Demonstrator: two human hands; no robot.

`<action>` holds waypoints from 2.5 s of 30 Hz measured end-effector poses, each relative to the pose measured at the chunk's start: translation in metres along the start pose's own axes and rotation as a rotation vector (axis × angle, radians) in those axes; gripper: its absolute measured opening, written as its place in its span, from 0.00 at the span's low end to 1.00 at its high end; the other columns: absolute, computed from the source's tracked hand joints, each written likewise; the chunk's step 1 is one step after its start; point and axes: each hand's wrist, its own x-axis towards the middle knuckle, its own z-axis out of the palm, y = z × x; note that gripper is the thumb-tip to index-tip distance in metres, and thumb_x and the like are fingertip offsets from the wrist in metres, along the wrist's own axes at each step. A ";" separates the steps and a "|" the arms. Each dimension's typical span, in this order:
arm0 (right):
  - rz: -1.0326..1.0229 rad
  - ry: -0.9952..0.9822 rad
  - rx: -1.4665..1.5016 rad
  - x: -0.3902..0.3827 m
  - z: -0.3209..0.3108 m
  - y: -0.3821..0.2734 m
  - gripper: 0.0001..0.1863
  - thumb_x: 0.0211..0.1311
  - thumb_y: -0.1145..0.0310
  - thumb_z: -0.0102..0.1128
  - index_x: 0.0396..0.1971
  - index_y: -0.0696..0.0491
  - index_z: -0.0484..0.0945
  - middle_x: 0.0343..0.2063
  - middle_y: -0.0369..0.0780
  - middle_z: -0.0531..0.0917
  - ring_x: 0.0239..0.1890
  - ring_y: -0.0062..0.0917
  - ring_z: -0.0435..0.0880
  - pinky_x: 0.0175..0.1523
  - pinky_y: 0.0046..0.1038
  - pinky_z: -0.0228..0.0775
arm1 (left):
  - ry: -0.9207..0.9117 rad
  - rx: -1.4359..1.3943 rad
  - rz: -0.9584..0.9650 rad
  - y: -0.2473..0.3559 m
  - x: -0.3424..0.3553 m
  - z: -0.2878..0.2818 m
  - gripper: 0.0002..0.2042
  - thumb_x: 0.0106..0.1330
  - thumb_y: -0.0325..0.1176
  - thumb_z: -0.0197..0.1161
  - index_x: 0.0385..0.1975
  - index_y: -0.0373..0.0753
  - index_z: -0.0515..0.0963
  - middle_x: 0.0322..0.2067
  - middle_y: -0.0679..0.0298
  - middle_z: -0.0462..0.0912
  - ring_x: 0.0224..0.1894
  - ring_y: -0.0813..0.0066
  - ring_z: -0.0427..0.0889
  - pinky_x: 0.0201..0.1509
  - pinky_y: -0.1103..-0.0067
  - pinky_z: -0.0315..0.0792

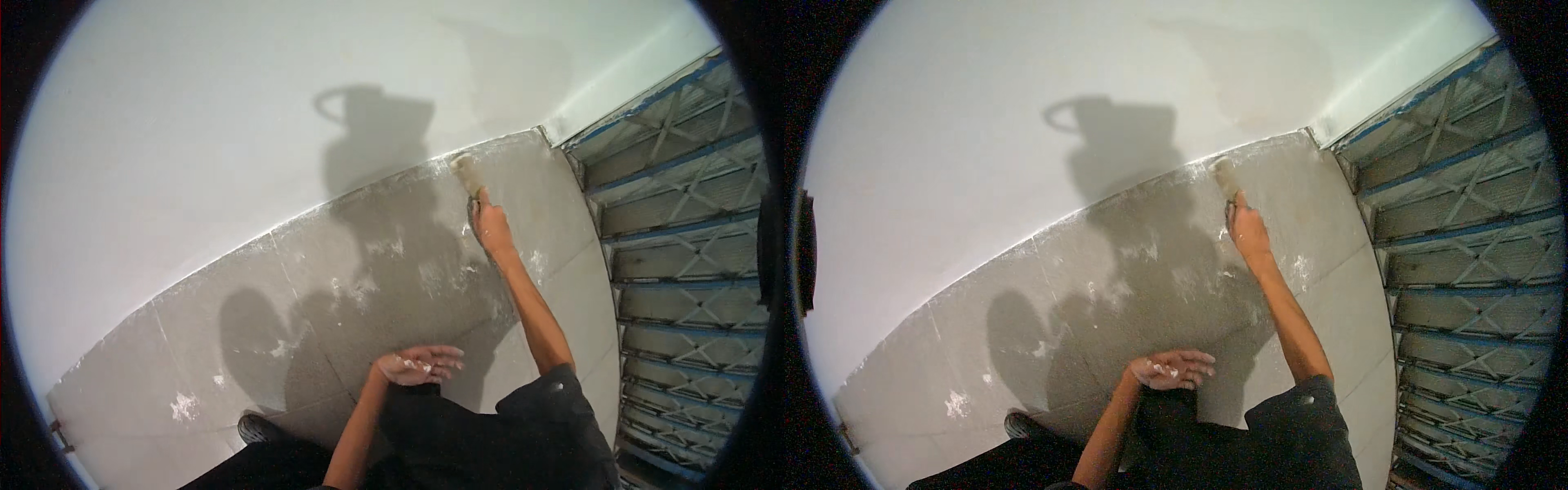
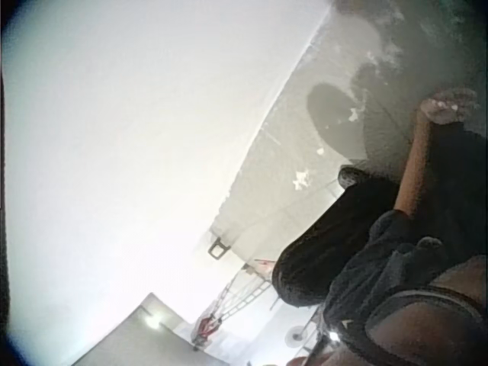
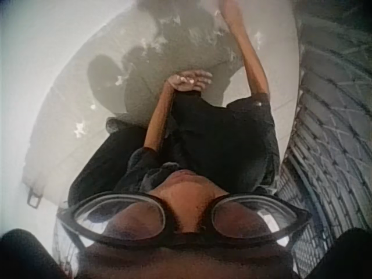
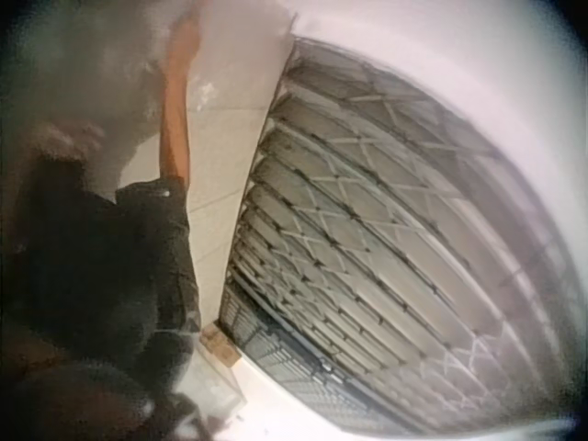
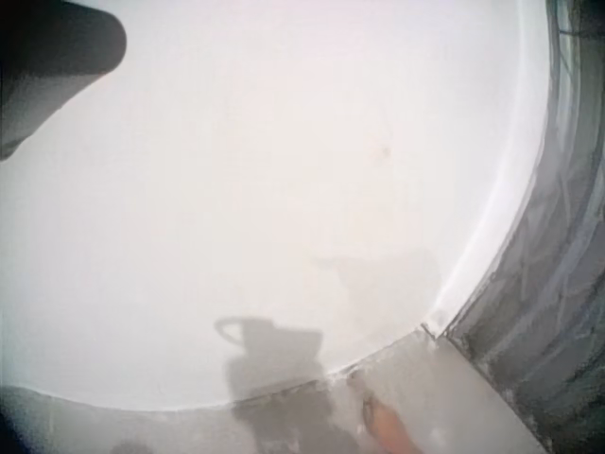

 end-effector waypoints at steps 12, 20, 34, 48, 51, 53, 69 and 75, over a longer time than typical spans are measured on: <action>-0.082 0.069 0.105 -0.004 0.017 -0.017 0.17 0.59 0.68 0.41 0.45 0.64 0.63 0.16 0.58 0.71 0.20 0.49 0.73 0.25 0.43 0.61 | 0.003 0.000 0.009 -0.001 0.000 0.000 0.38 0.46 0.38 0.59 0.57 0.33 0.51 0.52 0.55 0.63 0.48 0.70 0.66 0.52 0.75 0.59; -0.089 0.009 0.108 -0.005 0.019 -0.026 0.18 0.59 0.70 0.41 0.45 0.66 0.62 0.15 0.58 0.71 0.19 0.50 0.72 0.24 0.42 0.60 | -0.086 -0.031 0.043 -0.005 0.000 -0.007 0.37 0.47 0.37 0.60 0.57 0.34 0.50 0.53 0.56 0.62 0.49 0.70 0.66 0.53 0.74 0.59; 0.065 -0.023 0.126 -0.007 0.029 -0.042 0.17 0.60 0.66 0.37 0.43 0.65 0.60 0.23 0.59 0.74 0.30 0.52 0.74 0.34 0.46 0.64 | -0.064 -0.030 0.019 -0.002 0.000 -0.001 0.38 0.47 0.37 0.61 0.57 0.33 0.50 0.53 0.55 0.62 0.49 0.70 0.66 0.54 0.74 0.59; 0.052 0.019 0.175 -0.018 0.023 -0.044 0.18 0.59 0.70 0.40 0.46 0.66 0.61 0.17 0.56 0.74 0.21 0.49 0.75 0.26 0.42 0.63 | -0.129 0.026 0.037 -0.001 0.000 -0.005 0.42 0.45 0.45 0.62 0.58 0.34 0.48 0.54 0.57 0.61 0.52 0.71 0.64 0.55 0.73 0.57; 0.048 0.014 0.152 -0.016 0.031 -0.045 0.17 0.59 0.71 0.40 0.45 0.67 0.61 0.18 0.56 0.74 0.23 0.50 0.75 0.26 0.43 0.63 | 0.014 0.101 -0.059 0.001 0.001 -0.002 0.45 0.43 0.48 0.63 0.58 0.34 0.47 0.54 0.57 0.61 0.52 0.71 0.64 0.56 0.73 0.56; -0.006 0.018 0.107 -0.011 0.036 -0.041 0.16 0.59 0.71 0.40 0.44 0.67 0.62 0.19 0.57 0.74 0.23 0.50 0.75 0.27 0.43 0.64 | -0.033 0.084 -0.029 0.001 0.002 -0.001 0.45 0.43 0.48 0.63 0.58 0.34 0.47 0.54 0.57 0.61 0.52 0.70 0.64 0.56 0.73 0.56; 0.037 -0.002 0.182 -0.016 0.033 -0.053 0.14 0.60 0.68 0.39 0.39 0.65 0.63 0.21 0.58 0.73 0.27 0.52 0.73 0.31 0.44 0.64 | -0.018 0.023 -0.016 0.000 0.001 -0.002 0.38 0.48 0.38 0.59 0.58 0.34 0.48 0.54 0.55 0.61 0.51 0.69 0.64 0.55 0.72 0.56; 0.172 -0.081 0.212 -0.033 0.028 -0.065 0.17 0.61 0.68 0.37 0.45 0.64 0.61 0.20 0.56 0.74 0.24 0.47 0.75 0.30 0.41 0.64 | -0.098 0.000 0.016 -0.001 0.002 -0.005 0.38 0.48 0.38 0.59 0.58 0.34 0.48 0.53 0.55 0.61 0.51 0.68 0.65 0.55 0.71 0.56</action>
